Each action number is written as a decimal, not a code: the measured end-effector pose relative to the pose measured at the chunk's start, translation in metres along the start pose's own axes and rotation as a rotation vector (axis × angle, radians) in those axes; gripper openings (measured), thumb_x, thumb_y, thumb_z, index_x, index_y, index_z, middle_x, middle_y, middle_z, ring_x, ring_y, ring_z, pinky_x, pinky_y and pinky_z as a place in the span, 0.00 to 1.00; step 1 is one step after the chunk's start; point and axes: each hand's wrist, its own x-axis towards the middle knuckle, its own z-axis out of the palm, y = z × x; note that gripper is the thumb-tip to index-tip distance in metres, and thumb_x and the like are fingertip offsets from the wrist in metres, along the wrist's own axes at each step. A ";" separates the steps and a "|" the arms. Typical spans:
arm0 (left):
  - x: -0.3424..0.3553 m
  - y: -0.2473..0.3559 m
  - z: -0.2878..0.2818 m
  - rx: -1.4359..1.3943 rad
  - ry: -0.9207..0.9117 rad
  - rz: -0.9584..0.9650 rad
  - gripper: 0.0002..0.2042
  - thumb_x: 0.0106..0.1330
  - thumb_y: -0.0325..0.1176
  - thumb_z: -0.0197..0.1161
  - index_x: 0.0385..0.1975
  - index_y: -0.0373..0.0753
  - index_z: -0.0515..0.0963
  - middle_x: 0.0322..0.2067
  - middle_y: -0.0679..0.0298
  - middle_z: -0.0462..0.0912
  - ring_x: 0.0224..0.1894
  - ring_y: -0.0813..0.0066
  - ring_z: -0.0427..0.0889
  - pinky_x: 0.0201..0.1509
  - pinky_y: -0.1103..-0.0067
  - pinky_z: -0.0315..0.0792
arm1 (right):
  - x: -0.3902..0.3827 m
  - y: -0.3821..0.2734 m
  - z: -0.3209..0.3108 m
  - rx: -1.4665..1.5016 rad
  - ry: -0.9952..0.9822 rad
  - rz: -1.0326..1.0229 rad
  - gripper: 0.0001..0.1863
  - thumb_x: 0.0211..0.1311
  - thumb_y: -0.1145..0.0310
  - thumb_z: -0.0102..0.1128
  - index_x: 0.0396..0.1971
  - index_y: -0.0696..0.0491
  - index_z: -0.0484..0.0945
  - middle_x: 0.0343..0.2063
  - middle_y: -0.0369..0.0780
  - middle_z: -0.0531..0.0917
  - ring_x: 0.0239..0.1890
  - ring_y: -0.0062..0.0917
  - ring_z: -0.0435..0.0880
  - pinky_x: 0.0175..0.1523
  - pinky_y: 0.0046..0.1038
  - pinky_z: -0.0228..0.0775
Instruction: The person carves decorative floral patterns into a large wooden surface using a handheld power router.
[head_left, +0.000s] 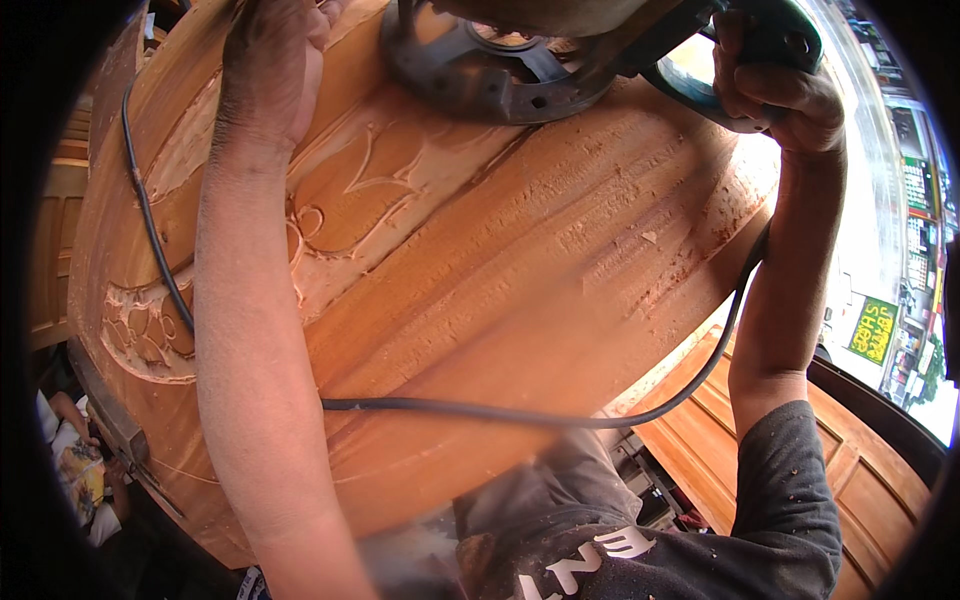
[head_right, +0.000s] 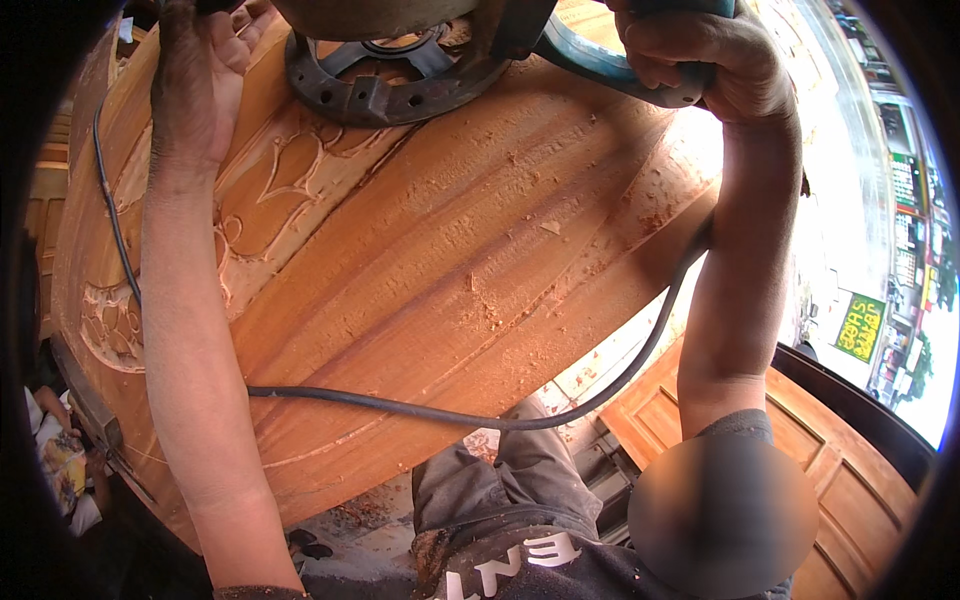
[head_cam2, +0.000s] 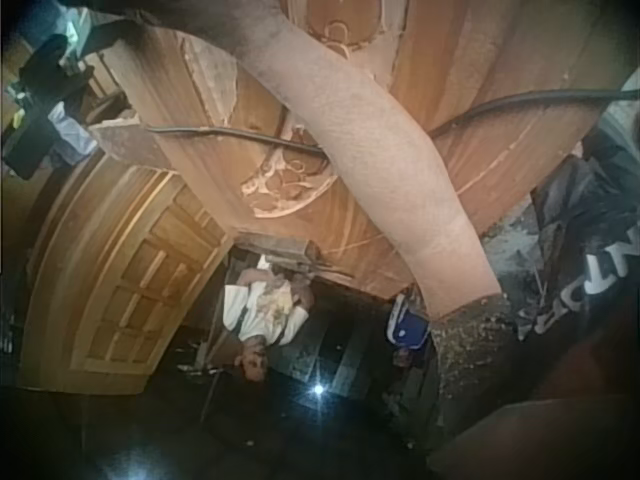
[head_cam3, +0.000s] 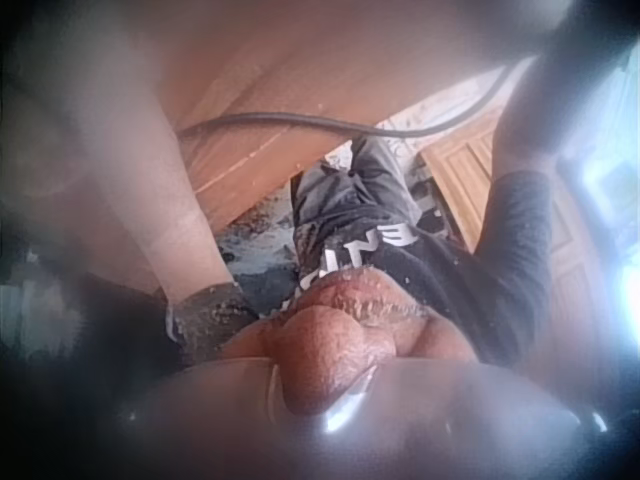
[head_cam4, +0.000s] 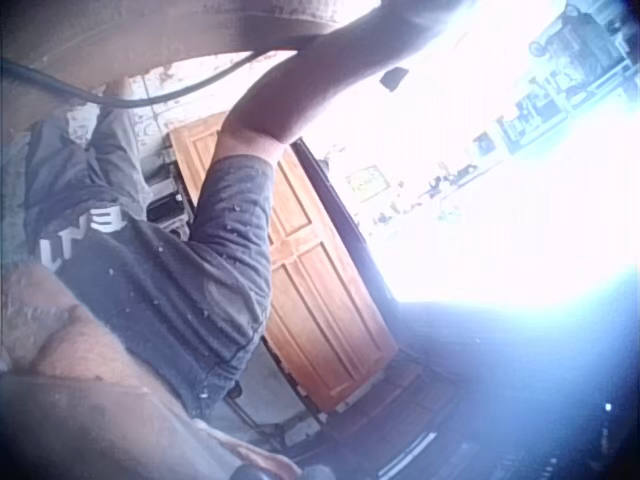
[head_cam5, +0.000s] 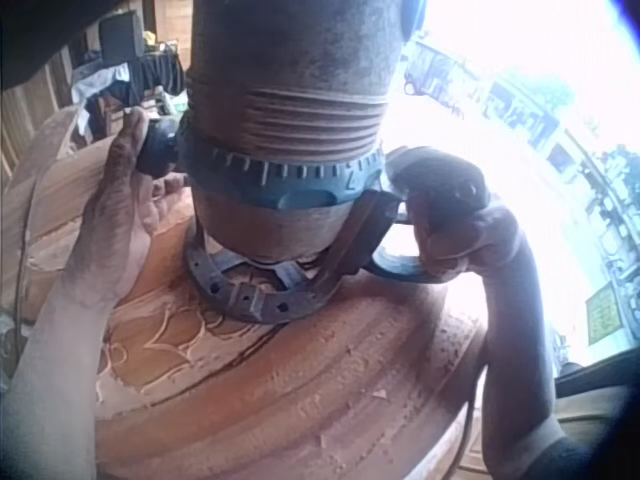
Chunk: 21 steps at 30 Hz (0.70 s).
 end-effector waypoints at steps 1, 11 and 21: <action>-0.001 0.002 -0.002 0.012 -0.002 -0.007 0.31 0.79 0.57 0.51 0.77 0.51 0.60 0.64 0.71 0.71 0.60 0.77 0.73 0.68 0.70 0.64 | 0.006 -0.025 0.029 0.073 0.142 0.128 0.37 0.47 0.60 0.70 0.57 0.64 0.76 0.45 0.44 0.82 0.34 0.20 0.80 0.40 0.21 0.74; -0.002 -0.005 -0.002 0.605 0.088 0.225 0.28 0.84 0.50 0.44 0.79 0.48 0.54 0.70 0.66 0.65 0.63 0.74 0.72 0.68 0.68 0.66 | 0.000 -0.013 -0.003 0.247 -0.188 0.180 0.38 0.43 0.69 0.69 0.58 0.68 0.72 0.20 0.36 0.78 0.14 0.17 0.71 0.20 0.17 0.63; -0.016 -0.004 0.005 0.324 0.037 0.114 0.29 0.84 0.51 0.40 0.80 0.48 0.49 0.75 0.66 0.59 0.73 0.72 0.64 0.72 0.66 0.63 | 0.003 -0.003 -0.006 0.279 -0.227 0.147 0.36 0.40 0.73 0.66 0.57 0.67 0.74 0.19 0.36 0.77 0.14 0.16 0.71 0.19 0.17 0.60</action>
